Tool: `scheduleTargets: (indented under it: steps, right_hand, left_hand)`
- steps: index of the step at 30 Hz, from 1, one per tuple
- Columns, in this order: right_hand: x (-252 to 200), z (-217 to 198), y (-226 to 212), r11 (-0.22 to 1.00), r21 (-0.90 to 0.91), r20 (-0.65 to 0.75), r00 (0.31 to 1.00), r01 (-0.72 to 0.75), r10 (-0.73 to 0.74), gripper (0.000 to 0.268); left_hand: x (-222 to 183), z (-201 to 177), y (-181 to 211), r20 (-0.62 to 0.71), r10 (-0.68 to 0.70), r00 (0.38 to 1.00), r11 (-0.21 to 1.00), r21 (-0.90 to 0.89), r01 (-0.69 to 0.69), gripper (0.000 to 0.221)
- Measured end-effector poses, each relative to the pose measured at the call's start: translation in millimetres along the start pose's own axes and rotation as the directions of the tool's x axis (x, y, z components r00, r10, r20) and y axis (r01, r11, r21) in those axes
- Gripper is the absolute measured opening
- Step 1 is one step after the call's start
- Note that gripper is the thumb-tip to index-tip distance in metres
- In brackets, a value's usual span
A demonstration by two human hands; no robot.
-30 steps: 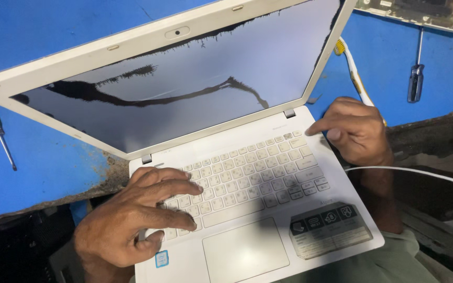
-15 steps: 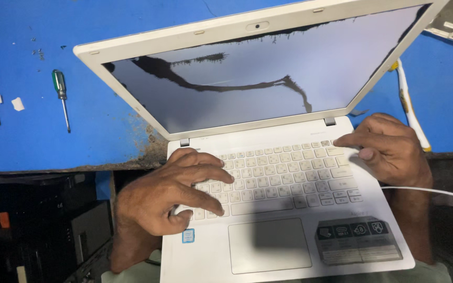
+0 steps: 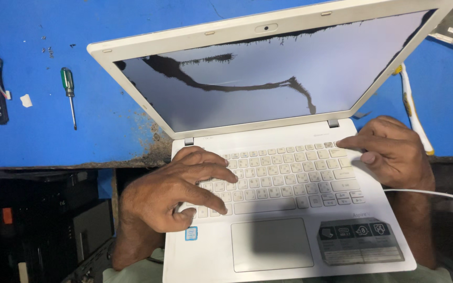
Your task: The person opens a white laptop, removes the back cover, and installs a RAM module into the motherboard. They then close the laptop, power it on, and test the keyboard. The person reopens the laptop to adjust the RAM and power it on again to verify functionality.
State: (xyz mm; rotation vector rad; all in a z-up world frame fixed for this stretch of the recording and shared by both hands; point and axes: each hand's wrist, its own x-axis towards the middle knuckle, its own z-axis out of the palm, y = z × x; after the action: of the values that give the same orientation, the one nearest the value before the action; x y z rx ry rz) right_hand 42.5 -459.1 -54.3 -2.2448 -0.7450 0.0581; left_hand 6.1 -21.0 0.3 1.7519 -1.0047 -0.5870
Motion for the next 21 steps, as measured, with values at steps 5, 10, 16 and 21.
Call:
scheduleTargets:
  steps: [5, 10, 16, 21]
  right_hand:
    - [-3, -1, 6, 0.999, 0.023, 0.005, 1.000, 0.030, -0.030, 0.056]
    - [-2, 0, 5, 1.000, 0.005, 0.019, 0.999, 0.031, -0.031, 0.055]
    - [-4, 1, 10, 0.998, 0.014, 0.002, 0.998, 0.069, -0.069, 0.056]
    - [-7, 2, 13, 1.000, 0.006, 0.009, 1.000, 0.023, -0.023, 0.054]
  left_hand:
    - [2, -2, 1, 0.011, -0.007, 1.000, 1.000, 0.007, 0.007, 0.060]
    - [2, -1, 1, 0.005, -0.011, 1.000, 0.999, 0.030, 0.010, 0.061]
    - [1, -3, 1, 0.017, 0.007, 1.000, 1.000, 0.023, -0.007, 0.059]
    - [2, -2, 1, 0.006, 0.008, 1.000, 1.000, 0.011, -0.008, 0.059]
